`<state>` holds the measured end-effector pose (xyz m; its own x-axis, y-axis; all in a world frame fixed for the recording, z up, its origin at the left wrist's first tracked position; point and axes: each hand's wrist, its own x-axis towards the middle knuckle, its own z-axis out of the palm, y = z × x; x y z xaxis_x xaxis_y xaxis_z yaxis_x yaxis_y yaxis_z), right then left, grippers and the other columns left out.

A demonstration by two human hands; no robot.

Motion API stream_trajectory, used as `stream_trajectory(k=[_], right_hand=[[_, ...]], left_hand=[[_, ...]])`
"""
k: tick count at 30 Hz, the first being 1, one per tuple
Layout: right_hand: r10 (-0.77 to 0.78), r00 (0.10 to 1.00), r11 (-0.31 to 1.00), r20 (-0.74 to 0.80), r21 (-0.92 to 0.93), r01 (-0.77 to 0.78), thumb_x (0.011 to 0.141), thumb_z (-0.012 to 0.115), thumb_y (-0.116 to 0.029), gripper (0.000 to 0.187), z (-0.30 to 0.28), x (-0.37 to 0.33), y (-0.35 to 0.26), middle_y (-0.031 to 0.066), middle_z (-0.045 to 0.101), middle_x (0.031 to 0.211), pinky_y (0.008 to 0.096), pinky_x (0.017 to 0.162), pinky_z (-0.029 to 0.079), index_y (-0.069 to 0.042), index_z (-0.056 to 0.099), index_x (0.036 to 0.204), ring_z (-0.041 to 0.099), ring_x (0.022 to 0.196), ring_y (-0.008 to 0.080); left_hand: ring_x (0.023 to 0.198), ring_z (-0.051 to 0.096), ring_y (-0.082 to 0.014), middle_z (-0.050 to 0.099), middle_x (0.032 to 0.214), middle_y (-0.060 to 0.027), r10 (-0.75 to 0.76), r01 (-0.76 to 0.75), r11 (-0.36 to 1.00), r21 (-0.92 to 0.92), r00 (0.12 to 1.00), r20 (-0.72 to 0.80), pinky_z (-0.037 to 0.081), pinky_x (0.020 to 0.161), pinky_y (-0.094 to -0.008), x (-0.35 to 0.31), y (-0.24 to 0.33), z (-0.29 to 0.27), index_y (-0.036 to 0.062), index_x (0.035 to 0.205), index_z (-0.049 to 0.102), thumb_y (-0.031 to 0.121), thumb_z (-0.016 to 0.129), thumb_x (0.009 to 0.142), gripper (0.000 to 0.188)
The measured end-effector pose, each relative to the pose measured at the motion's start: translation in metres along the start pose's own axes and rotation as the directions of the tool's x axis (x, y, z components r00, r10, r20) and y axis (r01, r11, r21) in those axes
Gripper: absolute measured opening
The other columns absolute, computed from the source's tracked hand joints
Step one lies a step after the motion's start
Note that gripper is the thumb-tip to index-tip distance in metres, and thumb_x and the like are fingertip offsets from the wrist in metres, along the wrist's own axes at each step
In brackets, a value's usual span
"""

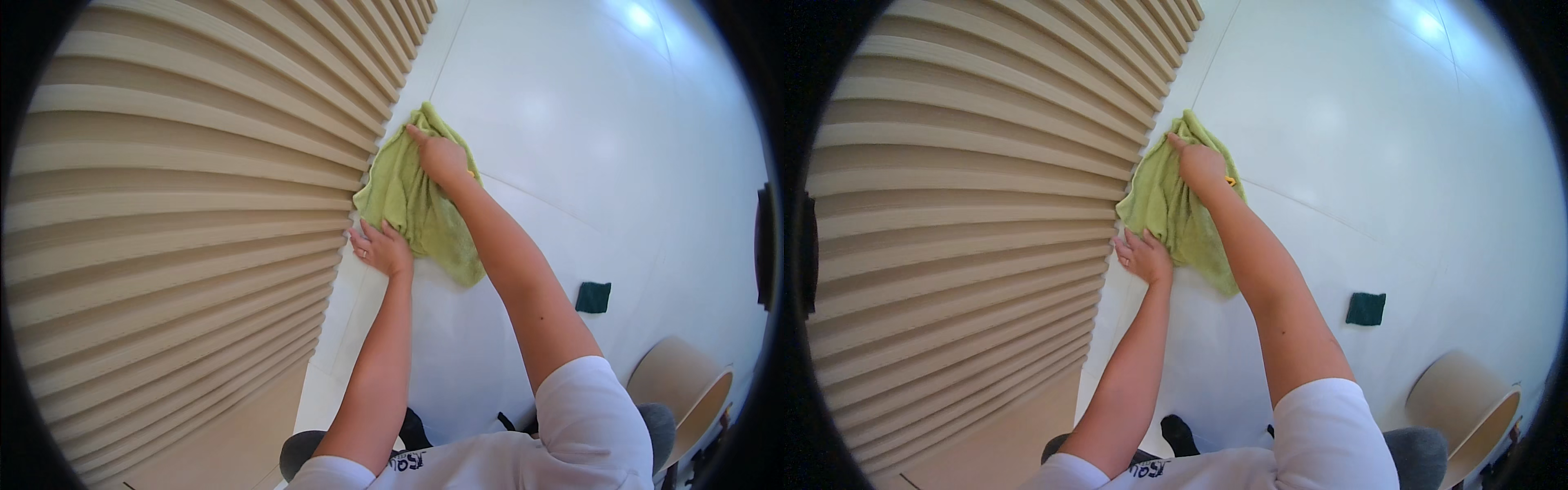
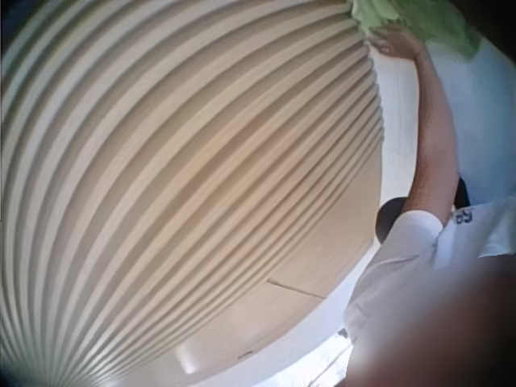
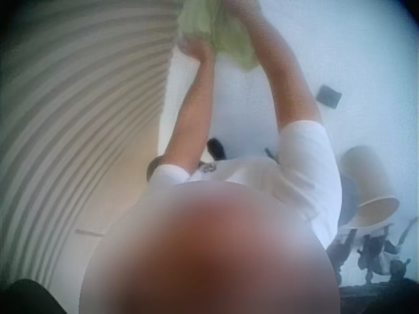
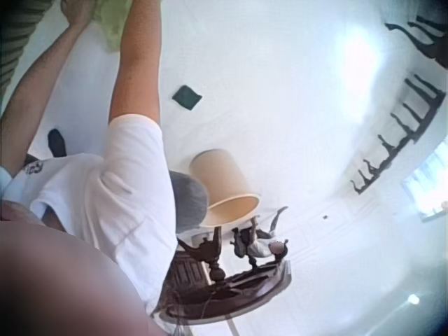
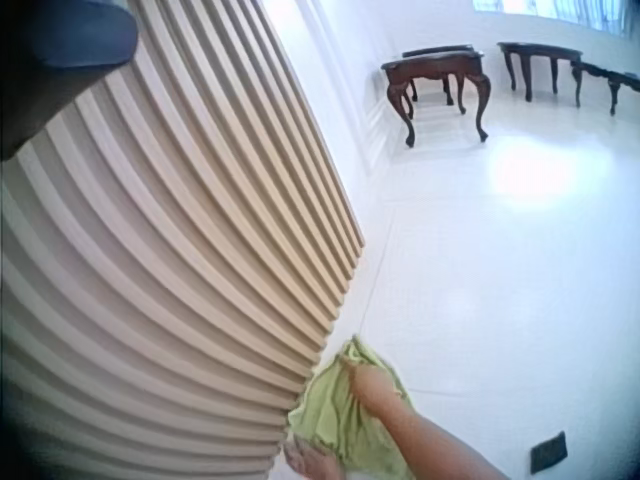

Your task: The person wipes a white floor tile using a green cloth, then uses a yellow scraper tool to clean the crevices of a wooden-slatted wall where it meets the floor.

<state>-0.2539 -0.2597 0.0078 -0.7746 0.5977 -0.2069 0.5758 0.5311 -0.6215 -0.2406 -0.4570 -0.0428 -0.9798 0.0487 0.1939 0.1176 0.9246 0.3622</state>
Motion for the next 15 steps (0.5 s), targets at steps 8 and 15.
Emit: stream_trajectory(k=[8,15], right_hand=[[-0.07,0.997,0.987,-0.024,-0.148,0.066,0.086,0.039,-0.006,0.058,-0.015,0.042,0.02,0.0123,0.067,0.089,0.0413,0.069,0.051,-0.034,0.042,0.137,0.066,0.079,0.0278],[-0.111,0.993,0.976,0.042,-0.186,0.117,0.086,0.039,-0.008,0.057,-0.021,0.063,0.01,0.0131,0.067,0.088,0.0409,0.07,0.051,-0.034,0.042,0.136,0.066,0.079,0.0275]], left_hand=[[0.131,0.028,-0.0385,0.024,0.144,-0.0265,-0.035,0.038,0.998,0.045,0.998,-0.057,0.018,0.108,-0.051,-0.012,0.029,0.019,0.0093,0.132,0.044,0.053,0.045,0.09,0.06],[0.134,0.022,-0.0394,0.017,0.146,-0.0267,-0.061,0.061,0.993,0.097,0.998,0.001,0.015,0.109,-0.0539,-0.009,0.028,0.021,0.0098,0.136,0.037,0.052,0.043,0.091,0.062]])
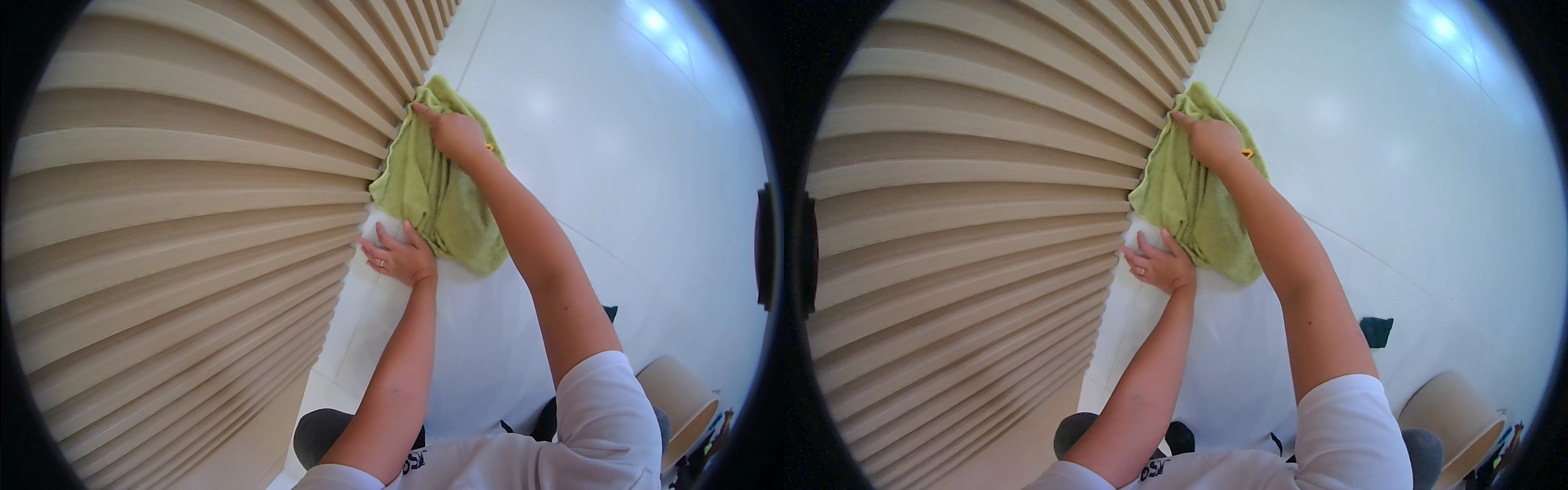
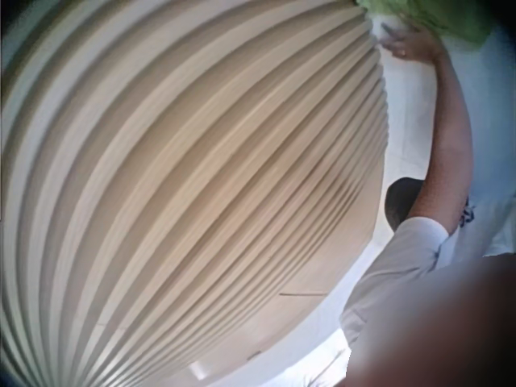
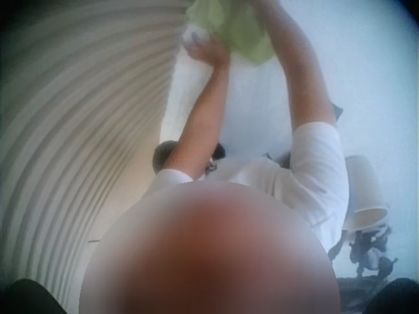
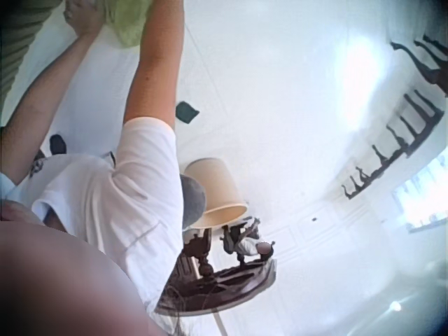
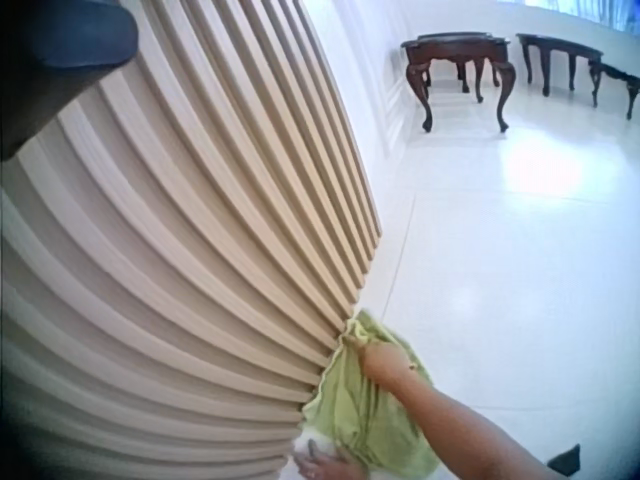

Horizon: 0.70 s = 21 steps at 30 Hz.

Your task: The person wipes a white floor tile using a green cloth, then uses a yellow scraper tool to clean the crevices of a wooden-slatted wall where it meets the floor.

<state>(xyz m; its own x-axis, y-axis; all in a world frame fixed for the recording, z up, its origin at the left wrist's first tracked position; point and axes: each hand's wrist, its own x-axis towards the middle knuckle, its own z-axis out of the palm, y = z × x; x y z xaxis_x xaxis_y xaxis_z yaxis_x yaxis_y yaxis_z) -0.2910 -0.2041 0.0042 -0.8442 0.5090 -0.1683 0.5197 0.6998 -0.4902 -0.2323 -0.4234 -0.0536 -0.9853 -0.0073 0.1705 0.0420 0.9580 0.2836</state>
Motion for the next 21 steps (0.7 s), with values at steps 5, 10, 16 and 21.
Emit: stream_trajectory(k=[5,10,16,21], right_hand=[[-0.202,0.976,0.979,0.08,-0.016,0.204,0.087,0.04,-0.01,0.056,-0.004,0.007,0.022,0.0119,0.066,0.084,0.0414,0.067,0.051,-0.036,0.042,0.136,0.065,0.076,0.0282],[-0.076,0.997,0.996,0.034,-0.034,0.077,0.088,0.04,-0.009,0.055,0.003,0.003,0.001,0.0121,0.066,0.086,0.0401,0.067,0.051,-0.036,0.042,0.136,0.066,0.077,0.027],[-0.046,0.999,0.998,0.023,0.037,0.046,0.089,0.041,-0.01,0.055,0.01,0.012,-0.002,0.0137,0.066,0.093,0.0403,0.071,0.05,-0.037,0.041,0.137,0.066,0.082,0.0275],[-0.212,0.971,0.977,0.113,0.047,0.208,0.089,0.043,-0.011,0.057,0.001,0.002,0.022,0.0165,0.065,0.086,0.0412,0.07,0.049,-0.039,0.039,0.138,0.064,0.076,0.0305]], left_hand=[[0.134,0.021,-0.0406,0.017,0.145,-0.0279,0.001,-0.001,1.0,0.027,1.0,0.009,0.015,0.109,-0.0548,0.0,0.004,0.0,0.0079,0.136,0.036,0.051,0.041,0.093,0.061],[0.135,0.02,-0.0414,0.019,0.145,-0.0276,0.014,-0.014,0.999,0.043,1.0,-0.013,0.016,0.108,-0.0549,0.0,-0.001,0.001,0.0084,0.136,0.035,0.051,0.043,0.092,0.062],[0.135,0.02,-0.041,0.018,0.145,-0.0276,0.011,-0.011,0.999,0.048,1.0,0.006,0.016,0.108,-0.0547,-0.001,0.002,0.001,0.0085,0.136,0.035,0.051,0.044,0.091,0.063],[0.135,0.019,-0.041,0.018,0.145,-0.0281,0.014,-0.013,0.998,0.057,1.0,-0.011,0.015,0.108,-0.0547,0.001,-0.003,0.002,0.0086,0.136,0.035,0.052,0.044,0.091,0.063]])
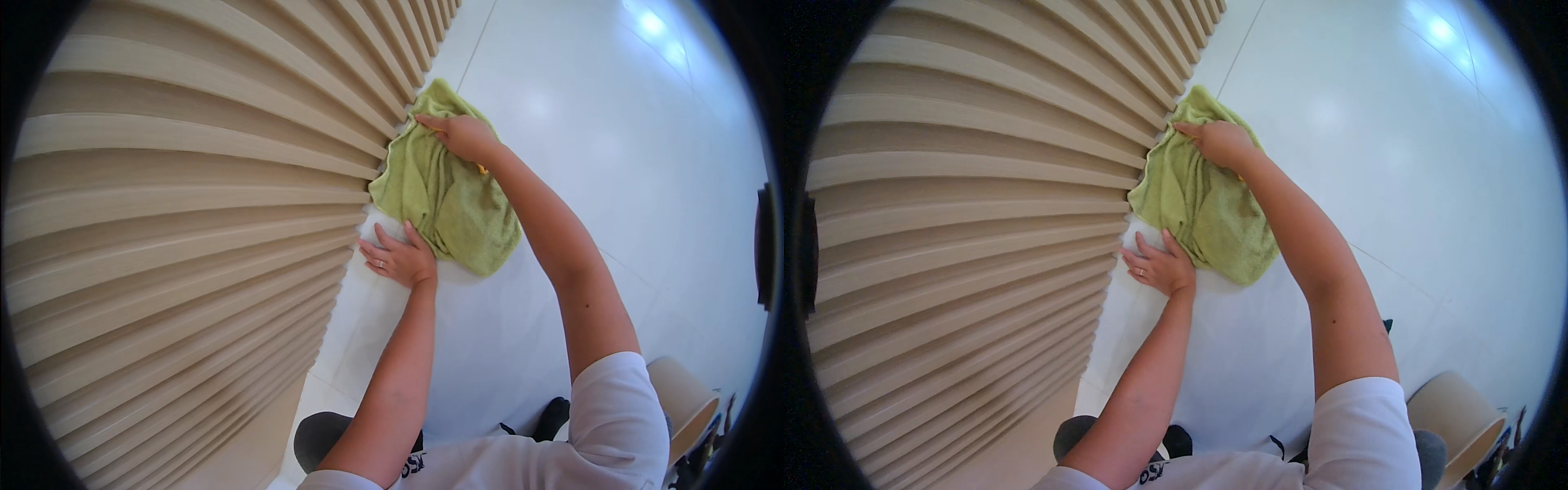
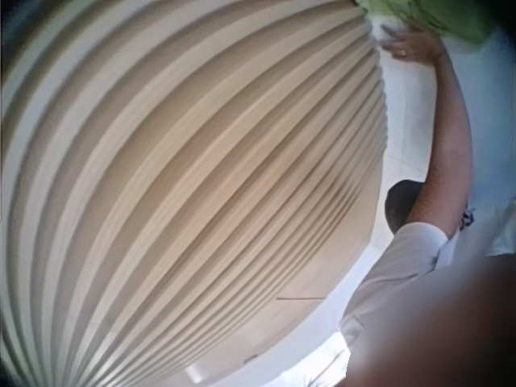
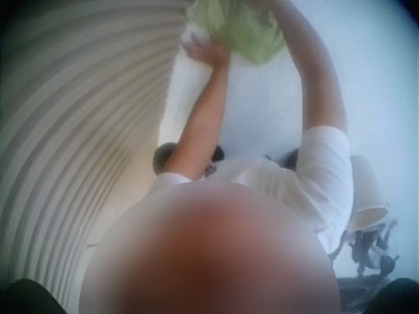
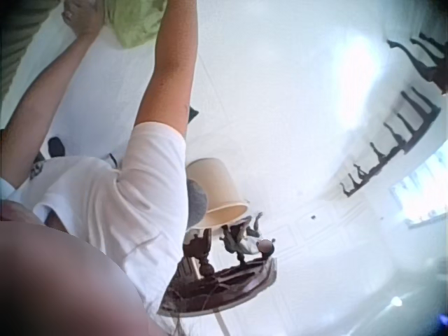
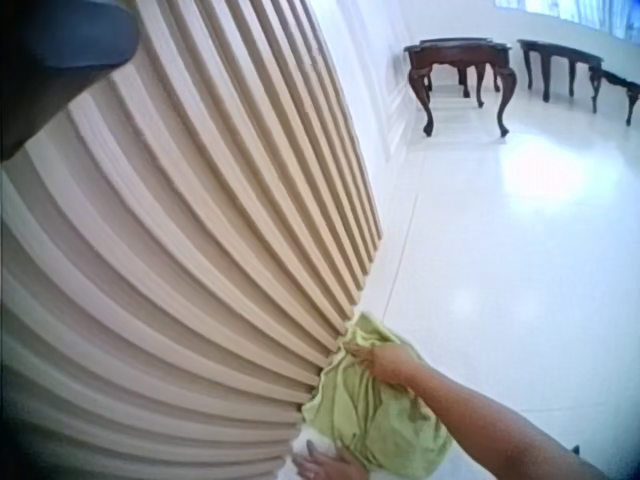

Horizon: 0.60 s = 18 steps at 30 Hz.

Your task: The person wipes a white floor tile using a green cloth, then uses a yellow scraper tool to clean the crevices of a wooden-slatted wall where it meets the floor.

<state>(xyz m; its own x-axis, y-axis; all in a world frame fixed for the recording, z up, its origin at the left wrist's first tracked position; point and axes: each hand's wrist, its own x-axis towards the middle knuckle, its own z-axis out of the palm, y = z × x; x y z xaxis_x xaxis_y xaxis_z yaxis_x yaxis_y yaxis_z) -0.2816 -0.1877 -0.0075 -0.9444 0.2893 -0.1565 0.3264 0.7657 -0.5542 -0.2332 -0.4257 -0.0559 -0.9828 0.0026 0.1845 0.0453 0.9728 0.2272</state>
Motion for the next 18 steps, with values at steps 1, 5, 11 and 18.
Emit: stream_trajectory(k=[1,5,11,18], right_hand=[[0.047,0.998,0.999,-0.04,0.005,-0.047,0.089,0.043,-0.012,0.056,0.003,0.0,0.0,0.0165,0.065,0.087,0.0416,0.071,0.049,-0.039,0.038,0.138,0.064,0.076,0.0305],[0.188,0.972,0.982,-0.144,0.005,-0.189,0.09,0.044,-0.015,0.053,0.013,0.014,-0.022,0.0164,0.065,0.089,0.0431,0.074,0.048,-0.039,0.04,0.137,0.063,0.077,0.0306],[-0.078,0.996,0.996,0.045,0.038,0.077,0.089,0.043,-0.013,0.055,-0.009,0.006,0.025,0.016,0.065,0.095,0.0408,0.078,0.048,-0.039,0.041,0.137,0.064,0.086,0.03],[0.119,0.992,0.993,-0.029,0.031,-0.118,0.09,0.047,-0.016,0.051,-0.004,0.005,-0.003,0.0153,0.065,0.09,0.0424,0.075,0.047,-0.04,0.042,0.135,0.063,0.08,0.0311]], left_hand=[[0.136,0.019,-0.041,0.018,0.145,-0.0282,0.0,0.0,1.0,-0.012,1.0,0.006,0.015,0.108,-0.0548,-0.001,0.002,0.0,0.0086,0.136,0.035,0.052,0.044,0.091,0.064],[0.136,0.019,-0.0414,0.018,0.145,-0.0289,0.002,-0.002,1.0,-0.003,1.0,0.008,0.015,0.108,-0.0553,-0.002,0.002,0.003,0.0086,0.137,0.034,0.053,0.043,0.091,0.065],[0.135,0.02,-0.04,0.018,0.145,-0.0286,0.004,-0.004,1.0,-0.005,1.0,0.022,0.016,0.108,-0.0562,-0.004,0.006,0.0,0.0085,0.137,0.034,0.052,0.042,0.092,0.063],[0.135,0.02,-0.0403,0.017,0.145,-0.0287,0.013,-0.013,1.0,0.006,1.0,0.007,0.015,0.108,-0.0565,-0.002,0.002,0.0,0.0087,0.137,0.033,0.053,0.042,0.092,0.064]])
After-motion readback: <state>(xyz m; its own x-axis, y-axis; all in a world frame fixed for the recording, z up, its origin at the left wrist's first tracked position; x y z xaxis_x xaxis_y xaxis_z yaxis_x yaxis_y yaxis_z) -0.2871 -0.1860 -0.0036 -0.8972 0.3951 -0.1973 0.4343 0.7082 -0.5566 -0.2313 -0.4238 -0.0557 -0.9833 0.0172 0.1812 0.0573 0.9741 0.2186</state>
